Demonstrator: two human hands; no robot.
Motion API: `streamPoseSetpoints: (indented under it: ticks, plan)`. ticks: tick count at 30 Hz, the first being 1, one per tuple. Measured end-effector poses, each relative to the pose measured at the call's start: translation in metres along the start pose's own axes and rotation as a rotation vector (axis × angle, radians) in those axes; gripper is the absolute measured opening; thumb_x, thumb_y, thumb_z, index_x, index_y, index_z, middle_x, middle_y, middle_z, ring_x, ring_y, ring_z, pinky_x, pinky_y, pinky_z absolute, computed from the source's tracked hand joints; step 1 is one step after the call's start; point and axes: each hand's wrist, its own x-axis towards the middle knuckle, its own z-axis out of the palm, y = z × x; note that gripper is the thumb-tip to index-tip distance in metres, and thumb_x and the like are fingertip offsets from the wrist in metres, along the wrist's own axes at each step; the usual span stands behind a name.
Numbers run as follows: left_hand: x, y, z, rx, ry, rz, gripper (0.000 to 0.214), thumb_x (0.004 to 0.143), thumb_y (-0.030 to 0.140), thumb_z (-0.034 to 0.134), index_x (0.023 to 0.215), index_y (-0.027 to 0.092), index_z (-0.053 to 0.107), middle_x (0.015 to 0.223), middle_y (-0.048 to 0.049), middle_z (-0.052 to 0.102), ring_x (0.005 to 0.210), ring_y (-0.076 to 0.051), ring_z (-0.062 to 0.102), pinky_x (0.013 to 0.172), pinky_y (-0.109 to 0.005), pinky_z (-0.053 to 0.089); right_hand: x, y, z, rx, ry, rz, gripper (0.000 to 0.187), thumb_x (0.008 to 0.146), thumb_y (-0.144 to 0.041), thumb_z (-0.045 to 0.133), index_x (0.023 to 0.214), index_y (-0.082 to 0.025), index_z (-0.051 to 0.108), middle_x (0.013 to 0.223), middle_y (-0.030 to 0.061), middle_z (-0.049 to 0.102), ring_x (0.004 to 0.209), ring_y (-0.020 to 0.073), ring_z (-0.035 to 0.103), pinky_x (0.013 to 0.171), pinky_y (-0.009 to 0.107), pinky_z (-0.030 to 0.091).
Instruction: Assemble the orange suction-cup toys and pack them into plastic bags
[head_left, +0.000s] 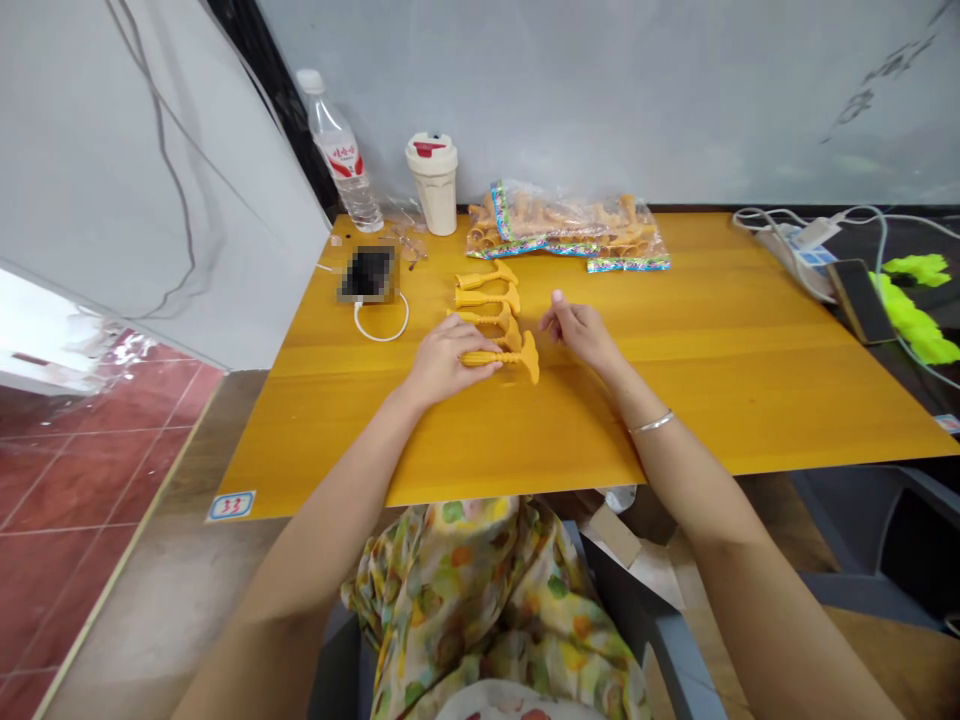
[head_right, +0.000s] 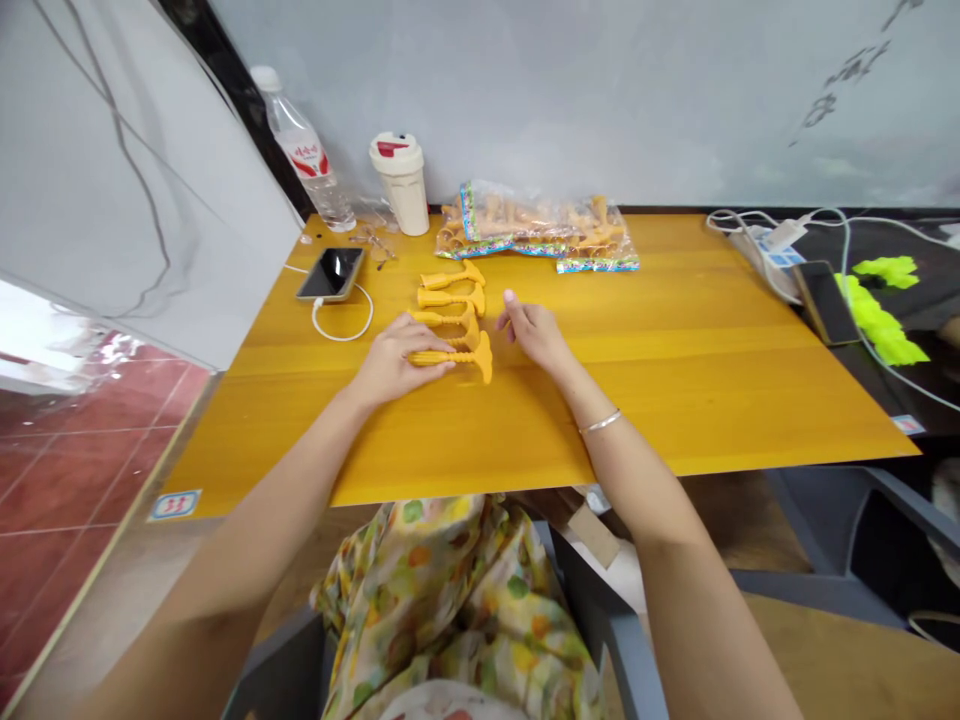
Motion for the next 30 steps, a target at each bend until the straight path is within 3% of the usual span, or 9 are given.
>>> streamPoseSetpoints:
  ticks: [6, 10, 16, 21, 30]
  plan:
    - [0.000, -0.003, 0.001, 0.158, -0.108, -0.014, 0.019, 0.084, 0.038, 0.074, 0.096, 0.026, 0.081, 0.096, -0.0070, 0.066, 0.099, -0.025, 0.054, 0.093, -0.044, 0.044, 0.007, 0.016, 0.006, -0.112, -0.045, 0.008, 0.090, 0.087, -0.089, 0.018, 0.077, -0.017, 0.071, 0.062, 0.0042, 0.064, 0.066, 0.0174, 0.062, 0.067, 0.027, 0.043]
    - [0.000, 0.001, -0.001, 0.185, -0.187, -0.049, 0.019, 0.084, 0.039, 0.073, 0.096, 0.026, 0.080, 0.096, -0.0071, 0.067, 0.102, -0.027, 0.054, 0.093, -0.047, 0.041, 0.006, 0.018, 0.008, -0.176, -0.062, 0.002, 0.080, 0.094, -0.081, 0.023, 0.081, -0.018, 0.070, 0.065, 0.0037, 0.066, 0.067, 0.0176, 0.061, 0.069, 0.028, 0.042]
    - [0.001, 0.003, -0.002, 0.210, -0.266, -0.078, 0.023, 0.084, 0.041, 0.073, 0.097, 0.024, 0.079, 0.096, -0.0071, 0.069, 0.102, -0.028, 0.052, 0.091, -0.047, 0.037, -0.001, 0.008, 0.012, -0.387, -0.152, -0.086, 0.053, 0.100, -0.057, 0.039, 0.079, -0.018, 0.068, 0.065, 0.0020, 0.063, 0.063, 0.0146, 0.054, 0.063, 0.026, 0.035]
    - [0.000, 0.006, -0.003, 0.190, -0.314, -0.035, 0.020, 0.084, 0.041, 0.070, 0.092, 0.024, 0.079, 0.093, -0.0070, 0.068, 0.101, -0.027, 0.049, 0.090, -0.046, 0.034, -0.010, -0.005, 0.013, -0.556, -0.239, -0.096, 0.052, 0.097, -0.059, 0.045, 0.073, -0.018, 0.067, 0.065, 0.0014, 0.059, 0.060, 0.0129, 0.046, 0.059, 0.028, 0.026]
    - [0.000, 0.012, -0.002, 0.152, -0.361, -0.040, 0.019, 0.082, 0.039, 0.071, 0.085, 0.022, 0.076, 0.093, -0.0071, 0.065, 0.101, -0.027, 0.048, 0.091, -0.049, 0.034, -0.012, -0.011, 0.013, -0.565, -0.294, -0.062, 0.050, 0.097, -0.056, 0.047, 0.070, -0.018, 0.065, 0.065, 0.0013, 0.060, 0.060, 0.0123, 0.046, 0.059, 0.027, 0.027]
